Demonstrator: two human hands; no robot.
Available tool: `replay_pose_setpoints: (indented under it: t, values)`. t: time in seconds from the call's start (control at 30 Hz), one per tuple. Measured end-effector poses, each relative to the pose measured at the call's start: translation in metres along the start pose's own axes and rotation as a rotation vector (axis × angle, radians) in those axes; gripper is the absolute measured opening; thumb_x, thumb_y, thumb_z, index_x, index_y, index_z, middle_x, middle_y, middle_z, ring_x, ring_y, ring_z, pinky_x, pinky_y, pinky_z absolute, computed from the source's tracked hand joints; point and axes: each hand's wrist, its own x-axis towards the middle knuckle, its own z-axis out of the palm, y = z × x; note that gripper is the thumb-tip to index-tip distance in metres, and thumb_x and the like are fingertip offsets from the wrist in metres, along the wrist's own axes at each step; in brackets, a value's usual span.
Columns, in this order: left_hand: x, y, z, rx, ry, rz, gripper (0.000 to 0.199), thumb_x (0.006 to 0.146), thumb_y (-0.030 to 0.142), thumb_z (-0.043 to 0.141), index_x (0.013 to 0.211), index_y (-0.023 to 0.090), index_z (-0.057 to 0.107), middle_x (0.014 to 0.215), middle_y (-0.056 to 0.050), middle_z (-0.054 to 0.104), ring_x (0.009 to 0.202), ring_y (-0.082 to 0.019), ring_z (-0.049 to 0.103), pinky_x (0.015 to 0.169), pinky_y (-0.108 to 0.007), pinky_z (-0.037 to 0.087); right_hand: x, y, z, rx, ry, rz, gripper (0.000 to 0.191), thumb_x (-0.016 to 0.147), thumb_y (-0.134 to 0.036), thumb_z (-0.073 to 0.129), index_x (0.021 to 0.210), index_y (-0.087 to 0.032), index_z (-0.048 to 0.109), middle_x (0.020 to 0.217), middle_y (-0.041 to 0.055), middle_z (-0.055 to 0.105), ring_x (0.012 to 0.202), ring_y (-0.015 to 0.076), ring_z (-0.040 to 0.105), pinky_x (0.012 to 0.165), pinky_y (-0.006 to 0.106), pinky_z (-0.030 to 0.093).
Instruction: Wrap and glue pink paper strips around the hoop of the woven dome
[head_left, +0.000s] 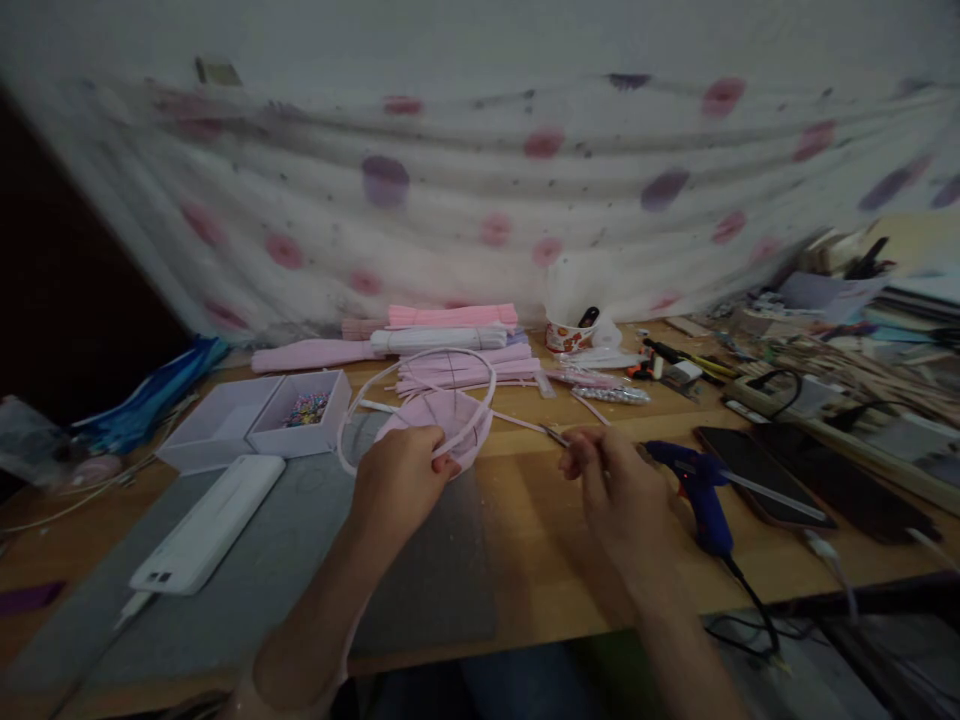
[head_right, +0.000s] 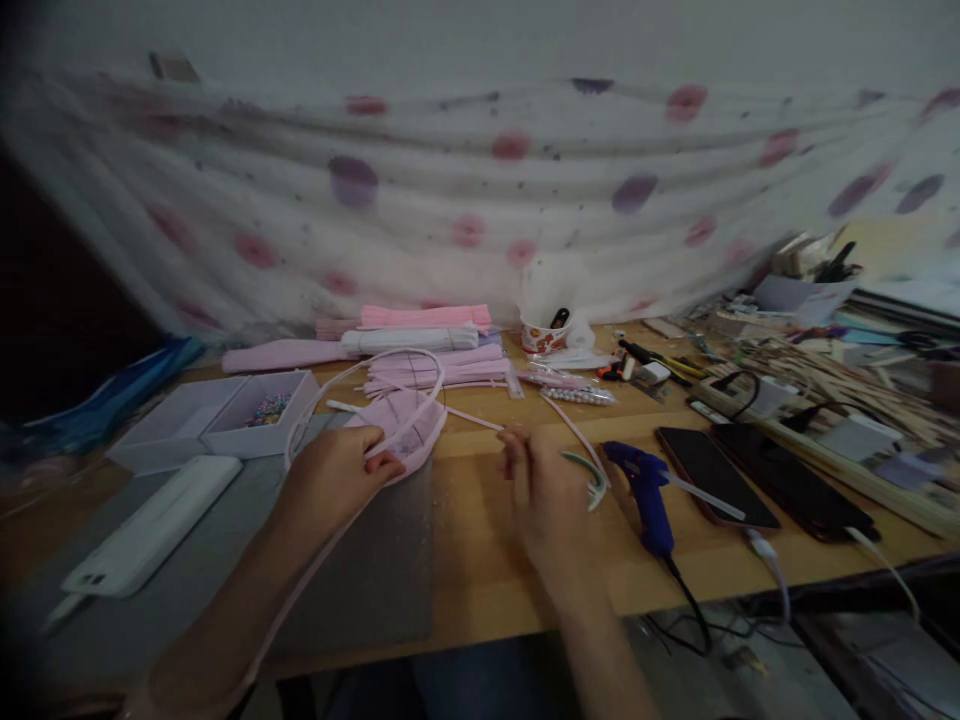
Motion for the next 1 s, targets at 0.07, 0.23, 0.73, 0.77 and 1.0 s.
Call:
replay_pose_setpoints:
  t: [0.07,0.23,0.73,0.77,1.0]
  values:
    - [0.000,0.001,-0.001,0.003,-0.014,-0.011,0.020,0.081,0.030,0.056,0.064,0.021,0.053,0.063,-0.001,0.058,0.061,-0.017,0.052,0.055,-0.029,0.019,0.008,0.005,-0.018,-0.042,0.114,0.037,0.035,0.096,-0.046,0.044,0.088,-0.019,0.065,0.063,0.0012,0.067,0.054,0.0161,0.062,0.054,0.026,0.044]
    - [0.001,0.002,0.000,-0.004,-0.017,-0.005,0.020,0.082,0.031,0.056,0.064,0.022,0.054,0.063,-0.001,0.058,0.060,-0.016,0.051,0.054,-0.029,0.018,0.019,-0.001,-0.060,0.003,0.484,0.137,0.030,0.088,-0.047,0.058,0.086,-0.019,0.068,0.062,0.0024,0.066,0.051,0.0174,0.061,0.052,0.030,0.047]
    - [0.001,0.008,-0.003,0.074,-0.025,0.002,0.020,0.084,0.030,0.052,0.066,0.021,0.056,0.067,-0.003,0.062,0.065,-0.018,0.056,0.055,-0.029,0.020,0.038,0.022,-0.048,-0.116,0.204,-0.167,0.034,0.088,-0.045,0.058,0.109,-0.021,0.070,0.087,0.0079,0.074,0.088,0.0252,0.069,0.086,0.045,0.051]
    - [0.001,0.008,-0.002,0.072,-0.023,0.004,0.020,0.083,0.030,0.052,0.065,0.021,0.055,0.067,-0.003,0.062,0.065,-0.018,0.056,0.055,-0.029,0.020,0.036,0.022,-0.043,-0.077,0.200,-0.120,0.036,0.089,-0.043,0.057,0.115,-0.021,0.068,0.080,0.0060,0.074,0.081,0.0240,0.070,0.084,0.044,0.052]
    - [0.000,0.007,0.005,0.097,-0.019,0.014,0.019,0.082,0.028,0.052,0.066,0.021,0.056,0.068,-0.004,0.064,0.069,-0.020,0.060,0.054,-0.030,0.019,0.023,0.015,-0.030,0.088,0.164,-0.042,0.033,0.090,-0.038,0.059,0.118,-0.022,0.068,0.082,0.0050,0.076,0.069,0.0211,0.072,0.070,0.035,0.056]
